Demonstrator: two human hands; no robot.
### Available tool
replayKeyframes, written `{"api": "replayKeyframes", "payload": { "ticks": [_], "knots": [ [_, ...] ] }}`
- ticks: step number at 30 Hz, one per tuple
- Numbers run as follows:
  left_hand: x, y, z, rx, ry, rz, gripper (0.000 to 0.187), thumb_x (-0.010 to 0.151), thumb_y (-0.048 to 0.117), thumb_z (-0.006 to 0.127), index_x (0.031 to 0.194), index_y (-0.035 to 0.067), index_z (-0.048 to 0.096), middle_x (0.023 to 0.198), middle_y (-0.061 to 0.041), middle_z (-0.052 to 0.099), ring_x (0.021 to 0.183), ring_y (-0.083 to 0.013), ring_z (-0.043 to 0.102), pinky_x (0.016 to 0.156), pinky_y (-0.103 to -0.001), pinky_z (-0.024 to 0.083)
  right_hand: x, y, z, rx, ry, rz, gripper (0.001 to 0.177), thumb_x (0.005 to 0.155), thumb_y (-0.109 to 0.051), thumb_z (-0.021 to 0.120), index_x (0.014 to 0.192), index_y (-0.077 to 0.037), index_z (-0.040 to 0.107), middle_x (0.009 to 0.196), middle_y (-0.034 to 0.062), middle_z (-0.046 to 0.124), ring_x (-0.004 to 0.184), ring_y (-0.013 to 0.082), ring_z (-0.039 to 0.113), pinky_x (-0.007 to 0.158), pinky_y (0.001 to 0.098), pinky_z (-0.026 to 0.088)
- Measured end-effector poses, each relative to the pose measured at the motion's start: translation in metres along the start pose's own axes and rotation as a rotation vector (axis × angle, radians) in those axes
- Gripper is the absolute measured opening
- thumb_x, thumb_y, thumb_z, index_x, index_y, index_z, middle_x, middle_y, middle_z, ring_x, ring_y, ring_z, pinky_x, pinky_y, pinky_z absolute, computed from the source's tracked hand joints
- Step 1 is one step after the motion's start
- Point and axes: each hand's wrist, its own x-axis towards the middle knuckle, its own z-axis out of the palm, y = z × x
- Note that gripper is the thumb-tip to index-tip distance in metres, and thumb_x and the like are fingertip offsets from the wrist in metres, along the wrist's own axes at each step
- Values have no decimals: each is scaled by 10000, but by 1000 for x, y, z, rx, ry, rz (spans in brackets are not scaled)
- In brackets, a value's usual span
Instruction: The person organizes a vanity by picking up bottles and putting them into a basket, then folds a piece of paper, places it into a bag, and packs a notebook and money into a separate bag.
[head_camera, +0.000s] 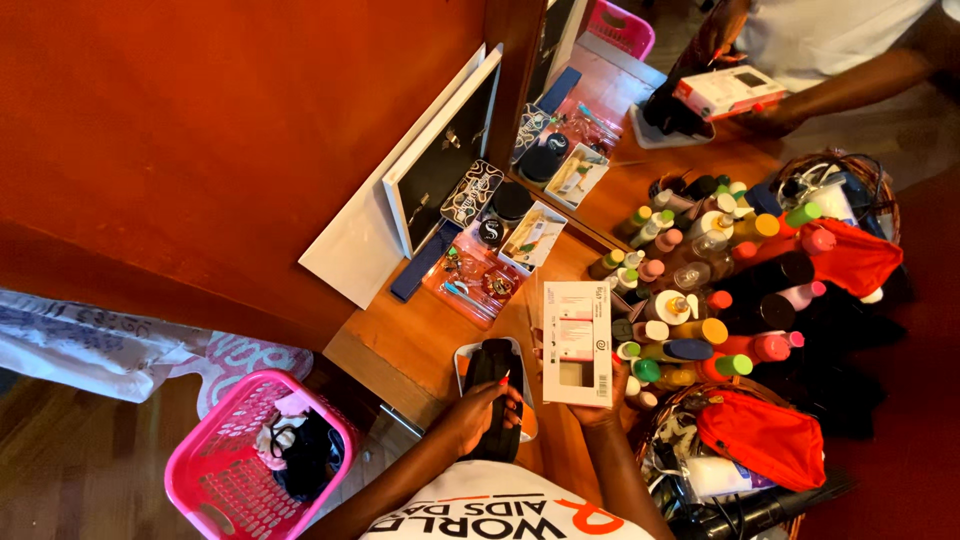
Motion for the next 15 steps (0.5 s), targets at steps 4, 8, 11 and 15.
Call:
{"api": "replayKeyframes", "payload": {
  "ticks": [4, 8, 11, 15],
  "knots": [
    [2, 1, 4, 1, -37, 42, 360, 1070, 349, 506, 1052, 26, 664, 893, -48, 581, 830, -182, 656, 756, -324, 506, 4, -5, 27, 32, -159, -6, 874, 914, -527, 565, 1634, -97, 319, 1587, 371, 355, 1263, 541, 550, 915, 628, 543],
    [3, 2, 7, 20, -20, -5, 370, 1067, 366, 498, 1046, 31, 656, 867, -37, 559, 826, -185, 653, 765, -328, 499, 0, -9, 21, 6, -92, -20, 864, 900, -517, 577, 1615, -94, 343, 1569, 356, 395, 1261, 533, 559, 878, 606, 557],
    [7, 3, 7, 3, -9, -33, 363, 1060, 371, 505, 1042, 38, 648, 863, -36, 554, 825, -188, 657, 765, -335, 502, -2, -11, 12, 22, -74, -48, 838, 893, -462, 596, 1601, -85, 354, 1539, 334, 424, 1244, 506, 572, 888, 588, 560],
    [8, 2, 7, 9, 0, -66, 376, 1061, 396, 514, 1037, 43, 642, 858, -36, 549, 810, -199, 665, 755, -343, 510, 2, -13, 6, 60, -56, -105, 806, 884, -388, 622, 1582, -74, 369, 1499, 305, 461, 1222, 470, 590, 900, 564, 564]
  ]
}}
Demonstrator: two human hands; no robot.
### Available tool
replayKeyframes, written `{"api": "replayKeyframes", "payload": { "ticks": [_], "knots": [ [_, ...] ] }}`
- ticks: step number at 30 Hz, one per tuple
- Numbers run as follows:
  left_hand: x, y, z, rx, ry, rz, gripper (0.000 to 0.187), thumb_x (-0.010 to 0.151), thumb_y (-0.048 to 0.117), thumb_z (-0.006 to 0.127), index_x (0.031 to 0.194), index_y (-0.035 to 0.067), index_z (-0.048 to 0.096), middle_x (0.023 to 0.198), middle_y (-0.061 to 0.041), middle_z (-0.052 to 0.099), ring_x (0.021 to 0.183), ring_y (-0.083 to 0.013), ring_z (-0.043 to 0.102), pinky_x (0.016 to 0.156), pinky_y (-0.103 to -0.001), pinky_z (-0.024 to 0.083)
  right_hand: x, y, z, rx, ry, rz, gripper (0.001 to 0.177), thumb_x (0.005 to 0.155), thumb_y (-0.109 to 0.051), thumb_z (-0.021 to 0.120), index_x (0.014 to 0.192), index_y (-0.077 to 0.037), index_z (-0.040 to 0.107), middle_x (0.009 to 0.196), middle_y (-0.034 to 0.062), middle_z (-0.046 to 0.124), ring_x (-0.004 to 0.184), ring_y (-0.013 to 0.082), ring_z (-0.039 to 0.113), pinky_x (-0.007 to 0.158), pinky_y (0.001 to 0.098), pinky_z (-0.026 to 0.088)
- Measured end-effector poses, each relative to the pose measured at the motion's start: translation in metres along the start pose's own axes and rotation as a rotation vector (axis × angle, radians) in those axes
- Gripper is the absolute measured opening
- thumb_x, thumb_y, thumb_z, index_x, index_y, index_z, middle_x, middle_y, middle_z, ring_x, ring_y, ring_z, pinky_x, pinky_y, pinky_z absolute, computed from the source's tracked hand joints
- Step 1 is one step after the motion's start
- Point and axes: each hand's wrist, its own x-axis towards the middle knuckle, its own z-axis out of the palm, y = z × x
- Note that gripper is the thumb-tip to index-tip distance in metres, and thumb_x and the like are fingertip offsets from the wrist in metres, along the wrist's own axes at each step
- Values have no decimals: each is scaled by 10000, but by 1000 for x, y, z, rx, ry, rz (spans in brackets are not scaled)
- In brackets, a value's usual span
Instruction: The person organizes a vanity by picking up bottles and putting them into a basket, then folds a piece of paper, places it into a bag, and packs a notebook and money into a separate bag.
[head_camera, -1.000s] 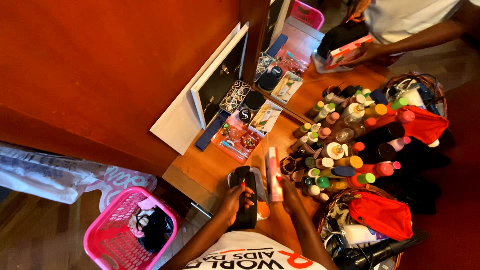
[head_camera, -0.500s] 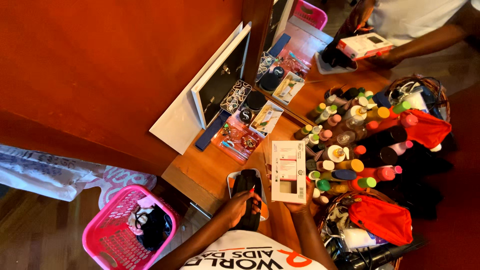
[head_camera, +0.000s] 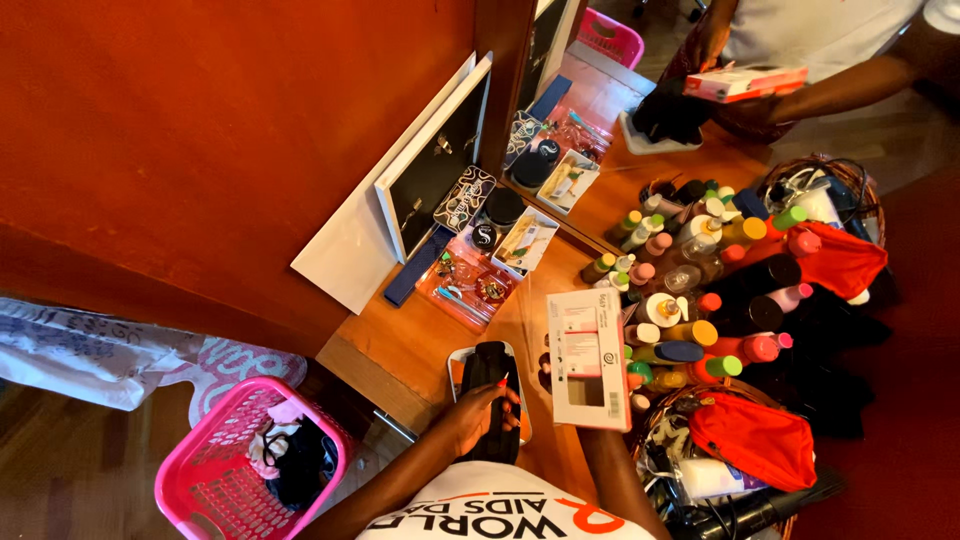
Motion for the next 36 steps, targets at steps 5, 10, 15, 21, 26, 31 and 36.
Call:
{"api": "replayKeyframes", "payload": {
  "ticks": [5, 10, 15, 21, 26, 31, 36],
  "knots": [
    [1, -1, -3, -6, 2, -1, 373, 1054, 398, 504, 1030, 53, 644, 853, -36, 562, 803, -205, 673, 748, -341, 519, 14, 9, -21, 22, 41, -44, 773, 872, -296, 653, 1559, -60, 387, 1450, 269, 508, 1194, 425, 612, 916, 534, 569],
    [4, -6, -11, -28, -45, 33, 378, 1074, 384, 506, 1056, 37, 656, 868, -42, 568, 822, -193, 673, 763, -343, 526, 17, 8, -58, -24, 89, -35, 746, 861, -204, 685, 1535, -46, 406, 1400, 233, 554, 1166, 379, 635, 932, 504, 574],
    [3, -8, -17, -16, -11, 24, 375, 1055, 385, 511, 1060, 41, 659, 866, -41, 572, 811, -198, 688, 773, -357, 550, 22, -14, -72, -113, 87, -69, 728, 849, -111, 717, 1511, -33, 424, 1350, 197, 601, 1138, 334, 657, 948, 474, 579],
    [0, -3, -12, -14, 16, -1, 402, 1057, 425, 520, 1035, 48, 657, 850, -40, 563, 783, -199, 688, 747, -355, 538, 37, -42, -28, -682, 242, -186, 734, 837, 18, 725, 1505, -25, 424, 1293, 158, 644, 1085, 273, 684, 945, 421, 601],
    [-1, 0, -9, -4, -6, -9, 401, 1056, 428, 514, 1036, 53, 655, 853, -30, 565, 788, -187, 696, 755, -351, 541, 73, -29, -6, -1177, 521, -215, 829, 765, 89, 707, 1520, -54, 398, 1238, 170, 686, 1004, 257, 711, 855, 394, 613],
    [3, -1, -10, 1, -16, 6, 412, 1056, 431, 509, 1035, 47, 656, 848, -37, 561, 794, -189, 705, 753, -356, 544, 130, -23, -68, -1807, 223, -647, 920, 737, 45, 753, 1548, 30, 318, 1355, 335, 582, 1101, 396, 655, 853, 487, 546],
    [1, -3, -18, -1, -62, 14, 405, 1064, 421, 516, 1042, 46, 668, 890, -42, 571, 798, -189, 699, 781, -362, 560, 197, -19, -106, -2174, 756, -42, 779, 942, -156, 578, 1676, -115, 319, 1147, 297, 712, 1062, 455, 681, 908, 506, 539]
  ]
}}
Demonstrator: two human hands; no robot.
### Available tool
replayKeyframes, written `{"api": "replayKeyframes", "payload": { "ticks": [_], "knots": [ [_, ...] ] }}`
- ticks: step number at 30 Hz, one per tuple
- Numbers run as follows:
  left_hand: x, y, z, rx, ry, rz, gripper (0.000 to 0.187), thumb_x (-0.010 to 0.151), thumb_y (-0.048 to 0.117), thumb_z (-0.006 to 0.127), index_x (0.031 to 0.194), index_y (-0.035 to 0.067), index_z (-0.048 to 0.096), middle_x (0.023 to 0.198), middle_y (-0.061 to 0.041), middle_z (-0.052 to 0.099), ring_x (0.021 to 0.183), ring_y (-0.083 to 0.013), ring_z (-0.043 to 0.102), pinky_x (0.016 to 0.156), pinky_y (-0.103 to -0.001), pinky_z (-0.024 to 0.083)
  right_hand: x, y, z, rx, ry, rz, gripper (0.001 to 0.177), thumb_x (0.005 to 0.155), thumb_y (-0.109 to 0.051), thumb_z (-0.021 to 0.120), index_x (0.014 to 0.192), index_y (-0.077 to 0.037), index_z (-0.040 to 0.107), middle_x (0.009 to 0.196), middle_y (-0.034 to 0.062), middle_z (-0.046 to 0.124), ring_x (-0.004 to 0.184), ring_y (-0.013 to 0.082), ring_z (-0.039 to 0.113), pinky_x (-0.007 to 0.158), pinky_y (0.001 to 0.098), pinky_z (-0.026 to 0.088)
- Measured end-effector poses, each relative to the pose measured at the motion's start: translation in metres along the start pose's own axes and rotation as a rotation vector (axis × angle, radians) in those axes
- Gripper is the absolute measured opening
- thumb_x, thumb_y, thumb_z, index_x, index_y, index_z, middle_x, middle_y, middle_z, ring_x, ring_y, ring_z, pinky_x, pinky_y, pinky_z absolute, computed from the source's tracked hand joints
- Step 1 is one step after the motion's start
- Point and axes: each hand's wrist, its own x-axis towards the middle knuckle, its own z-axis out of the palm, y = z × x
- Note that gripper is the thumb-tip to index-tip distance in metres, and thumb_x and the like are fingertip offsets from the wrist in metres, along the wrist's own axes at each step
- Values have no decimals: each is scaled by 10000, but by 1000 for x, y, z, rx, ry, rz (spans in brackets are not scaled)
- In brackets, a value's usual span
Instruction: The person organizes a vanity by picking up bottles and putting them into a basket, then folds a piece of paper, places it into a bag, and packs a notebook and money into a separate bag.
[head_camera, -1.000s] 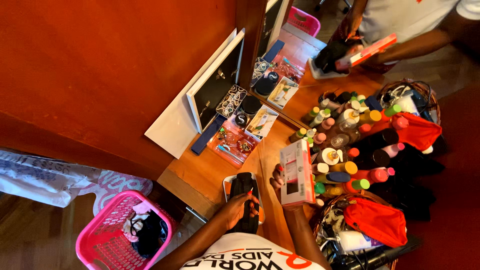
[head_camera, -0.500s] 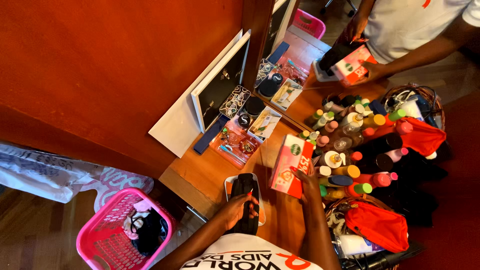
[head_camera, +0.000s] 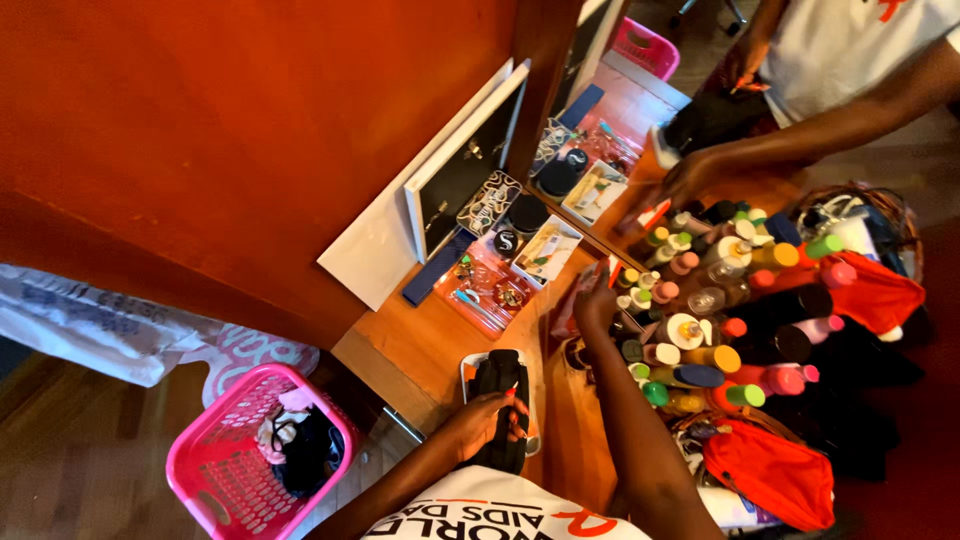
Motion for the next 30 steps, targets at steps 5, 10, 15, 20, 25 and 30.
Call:
{"api": "replayKeyframes", "payload": {
  "ticks": [5, 10, 15, 20, 25, 30],
  "knots": [
    [0, -1, -4, -10, -42, 27, 405, 1069, 429, 516, 1054, 59, 679, 930, -53, 592, 817, -199, 695, 796, -363, 558, 14, -21, 25, -138, 82, 34, 728, 956, -169, 572, 1646, -117, 348, 1218, 281, 660, 1100, 442, 649, 928, 502, 524],
    [-5, 3, -4, -9, -49, 13, 371, 1058, 417, 537, 1058, 73, 678, 934, -50, 590, 852, -216, 706, 802, -375, 560, 11, -29, 33, -253, 246, 80, 665, 972, -184, 564, 1609, -118, 384, 1306, 261, 596, 1148, 426, 609, 952, 497, 506],
    [-6, 9, -1, -6, -59, -19, 382, 1065, 411, 543, 1064, 56, 682, 922, -50, 584, 877, -216, 711, 822, -374, 559, 13, -30, 36, -311, 341, 104, 604, 989, -200, 556, 1572, -120, 421, 1394, 241, 531, 1196, 410, 569, 976, 492, 487],
    [-6, 13, 1, -14, -70, -28, 370, 1063, 399, 550, 1053, 54, 683, 921, -53, 598, 886, -231, 711, 812, -377, 553, 18, -32, 33, -377, 420, 109, 546, 1006, -216, 548, 1535, -122, 457, 1483, 221, 466, 1243, 395, 528, 1000, 487, 469],
    [-8, 12, 2, -11, -81, -18, 351, 1073, 379, 556, 1057, 50, 678, 909, -53, 604, 908, -242, 713, 819, -376, 553, 15, -30, 32, -282, 305, 176, 458, 1132, -210, 524, 1577, -117, 474, 1589, 200, 410, 1346, 394, 476, 1079, 501, 450],
    [-6, 13, 3, -40, -85, -3, 357, 1053, 388, 555, 1060, 53, 678, 979, -66, 682, 965, -222, 715, 895, -374, 560, 11, -25, 30, -412, 320, -92, 723, 939, -387, 596, 1541, -56, 371, 1606, 248, 195, 1454, 475, 219, 1125, 647, 262]
  ]
}}
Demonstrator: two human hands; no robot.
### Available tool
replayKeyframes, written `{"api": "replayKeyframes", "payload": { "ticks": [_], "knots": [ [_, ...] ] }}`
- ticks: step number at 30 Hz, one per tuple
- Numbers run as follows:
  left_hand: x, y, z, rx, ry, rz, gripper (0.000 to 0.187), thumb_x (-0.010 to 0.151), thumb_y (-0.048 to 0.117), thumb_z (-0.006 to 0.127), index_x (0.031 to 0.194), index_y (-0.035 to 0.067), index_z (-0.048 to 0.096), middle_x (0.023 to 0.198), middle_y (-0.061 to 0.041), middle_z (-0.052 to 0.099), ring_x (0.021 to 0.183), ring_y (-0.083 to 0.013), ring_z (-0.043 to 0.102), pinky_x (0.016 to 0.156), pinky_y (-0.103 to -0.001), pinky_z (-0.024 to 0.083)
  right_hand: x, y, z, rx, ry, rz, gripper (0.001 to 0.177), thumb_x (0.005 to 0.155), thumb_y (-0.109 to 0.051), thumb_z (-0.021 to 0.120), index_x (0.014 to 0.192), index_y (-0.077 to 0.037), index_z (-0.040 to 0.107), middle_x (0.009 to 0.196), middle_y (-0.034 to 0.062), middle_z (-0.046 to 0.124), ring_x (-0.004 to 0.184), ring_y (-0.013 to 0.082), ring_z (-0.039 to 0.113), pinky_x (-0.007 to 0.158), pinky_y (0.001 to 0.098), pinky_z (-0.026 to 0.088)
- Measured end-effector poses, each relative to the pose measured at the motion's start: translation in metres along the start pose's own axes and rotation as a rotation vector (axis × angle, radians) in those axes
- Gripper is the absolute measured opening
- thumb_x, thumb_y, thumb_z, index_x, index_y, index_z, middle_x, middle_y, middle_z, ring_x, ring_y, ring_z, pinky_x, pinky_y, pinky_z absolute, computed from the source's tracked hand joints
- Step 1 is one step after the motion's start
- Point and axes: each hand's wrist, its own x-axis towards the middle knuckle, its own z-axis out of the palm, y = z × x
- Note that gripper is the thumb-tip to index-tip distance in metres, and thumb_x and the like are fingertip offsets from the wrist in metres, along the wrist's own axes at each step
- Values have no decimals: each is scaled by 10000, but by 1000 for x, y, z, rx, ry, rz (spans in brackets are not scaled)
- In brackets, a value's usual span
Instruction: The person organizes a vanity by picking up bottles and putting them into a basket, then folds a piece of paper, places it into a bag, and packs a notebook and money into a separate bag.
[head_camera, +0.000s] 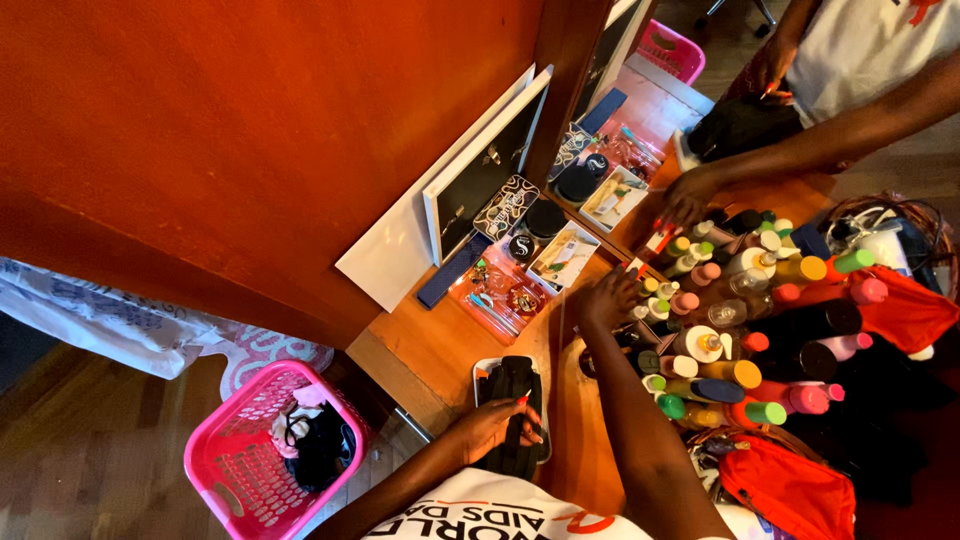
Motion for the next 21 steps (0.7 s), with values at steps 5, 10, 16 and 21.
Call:
{"api": "replayKeyframes", "payload": {
  "ticks": [5, 10, 16, 21],
  "knots": [
    [-1, 1, -1, 27, 21, -7, 358, 1045, 393, 550, 1060, 60, 683, 982, -57, 700, 1017, -200, 723, 907, -355, 541, -15, 10, -3, 150, -198, -114, 784, 911, -478, 607, 1516, -39, 368, 1639, 237, 116, 1504, 464, 97, 1116, 680, 191],
    [2, -3, 2, 37, 19, 25, 337, 1047, 376, 560, 1057, 62, 684, 965, -52, 693, 979, -192, 707, 918, -363, 556, -46, 17, -22, 102, -215, -302, 713, 898, -411, 646, 1480, -44, 459, 1651, 230, 189, 1526, 433, 157, 1103, 698, 251],
    [-1, -11, 0, 108, 16, 121, 366, 1061, 371, 544, 1059, 35, 691, 944, -40, 664, 934, -183, 693, 849, -329, 528, -119, 31, -56, 370, -272, -292, 692, 877, -319, 710, 1479, -71, 474, 1536, 261, 333, 1430, 456, 286, 1044, 696, 311],
    [-9, -6, 7, 27, 108, 183, 354, 1057, 336, 561, 1039, 12, 701, 897, -65, 648, 874, -210, 677, 841, -348, 545, -178, 61, -37, 547, -208, -268, 565, 873, -280, 681, 1396, -94, 574, 1366, 212, 551, 1297, 413, 517, 1091, 543, 439]
  ]
}}
